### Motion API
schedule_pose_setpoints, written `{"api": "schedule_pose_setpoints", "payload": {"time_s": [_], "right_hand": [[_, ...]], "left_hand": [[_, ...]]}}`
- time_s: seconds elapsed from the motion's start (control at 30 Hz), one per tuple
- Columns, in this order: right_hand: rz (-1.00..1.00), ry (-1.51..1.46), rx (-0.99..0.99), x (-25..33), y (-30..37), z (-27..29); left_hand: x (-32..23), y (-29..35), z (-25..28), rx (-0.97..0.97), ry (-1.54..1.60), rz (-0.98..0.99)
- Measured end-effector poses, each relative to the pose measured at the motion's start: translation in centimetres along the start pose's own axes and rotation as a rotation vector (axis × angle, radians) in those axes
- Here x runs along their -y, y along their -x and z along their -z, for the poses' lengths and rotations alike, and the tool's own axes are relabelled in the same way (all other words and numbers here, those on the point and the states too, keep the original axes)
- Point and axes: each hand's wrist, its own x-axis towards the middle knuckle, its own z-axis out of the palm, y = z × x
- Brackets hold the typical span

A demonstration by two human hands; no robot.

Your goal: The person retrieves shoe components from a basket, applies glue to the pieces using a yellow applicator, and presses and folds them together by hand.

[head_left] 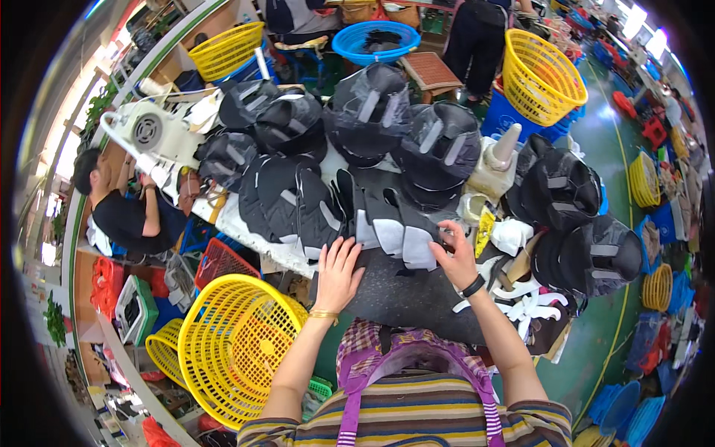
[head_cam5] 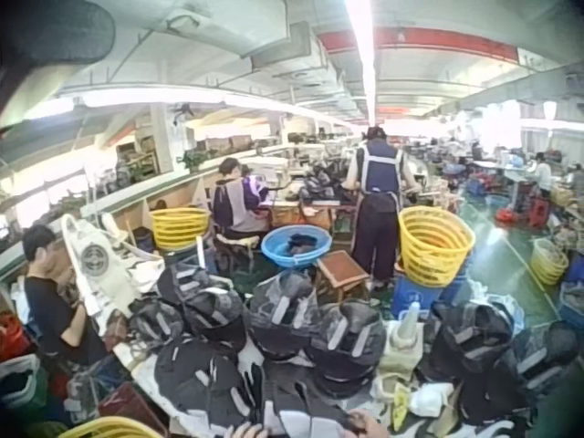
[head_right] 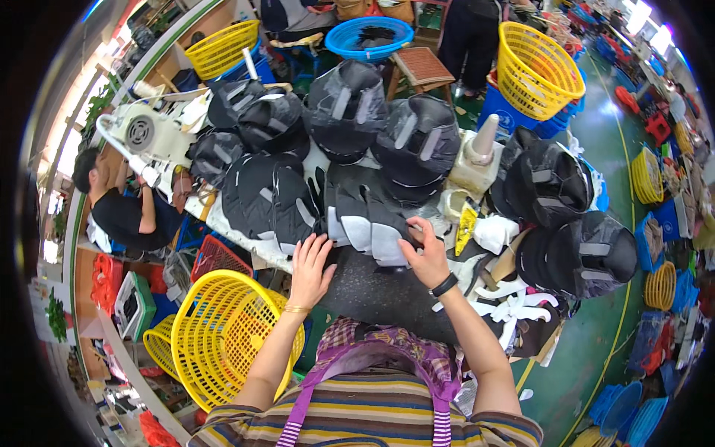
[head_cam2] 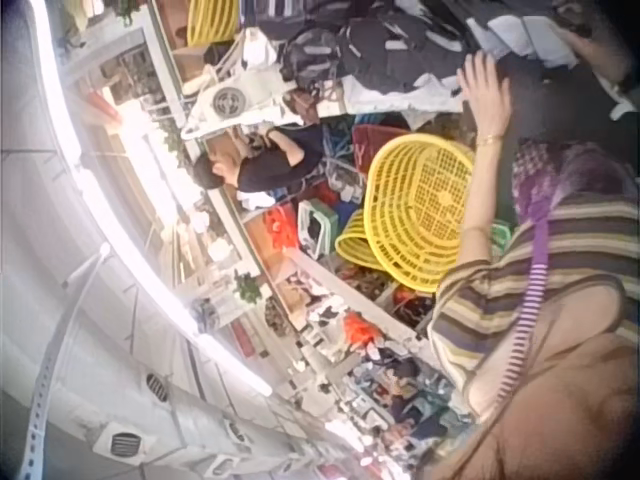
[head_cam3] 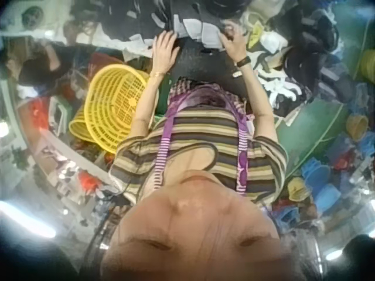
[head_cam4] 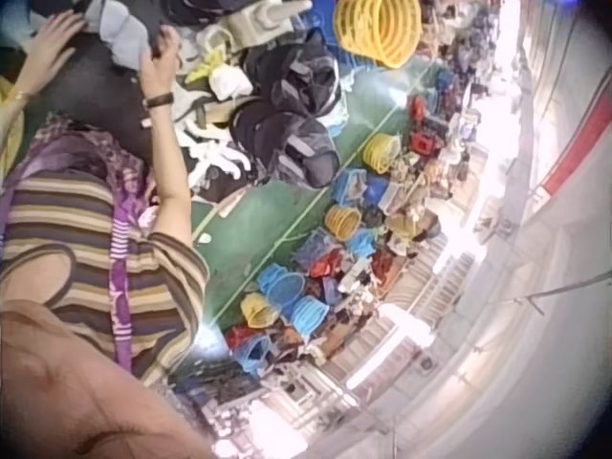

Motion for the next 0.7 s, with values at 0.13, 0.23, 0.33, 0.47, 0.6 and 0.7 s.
{"api": "schedule_pose_setpoints", "payload": {"time_s": [0.13, 0.23, 0.33, 0.47, 0.6, 0.7], "right_hand": [[0.138, 0.249, 0.309, -0.2, 0.4, 1.6], [0.187, 0.218, 0.275, -0.1, 0.9, 0.5], [0.095, 0.15, -0.038, -3.1, 2.1, 0.5], [0.332, 0.311, -0.161, -3.0, 1.8, 1.5], [-0.017, -0.396, -0.264, -0.4, -0.4, 4.9], [0.073, -0.416, -0.12, 3.0, -1.9, 7.5]], "left_hand": [[-1.9, -3.9, 1.4, -0.255, 0.285, -0.135], [-1.4, -6.0, -1.0, 0.091, 0.131, -0.2], [0.1, -4.3, -1.1, 0.134, 0.17, -0.189], [0.0, -2.9, -0.2, 0.168, 0.041, -0.242], [-1.2, -1.6, 1.1, 0.292, -0.057, -0.268], [-2.6, -2.4, 1.7, 0.428, 0.192, -0.162]]}}
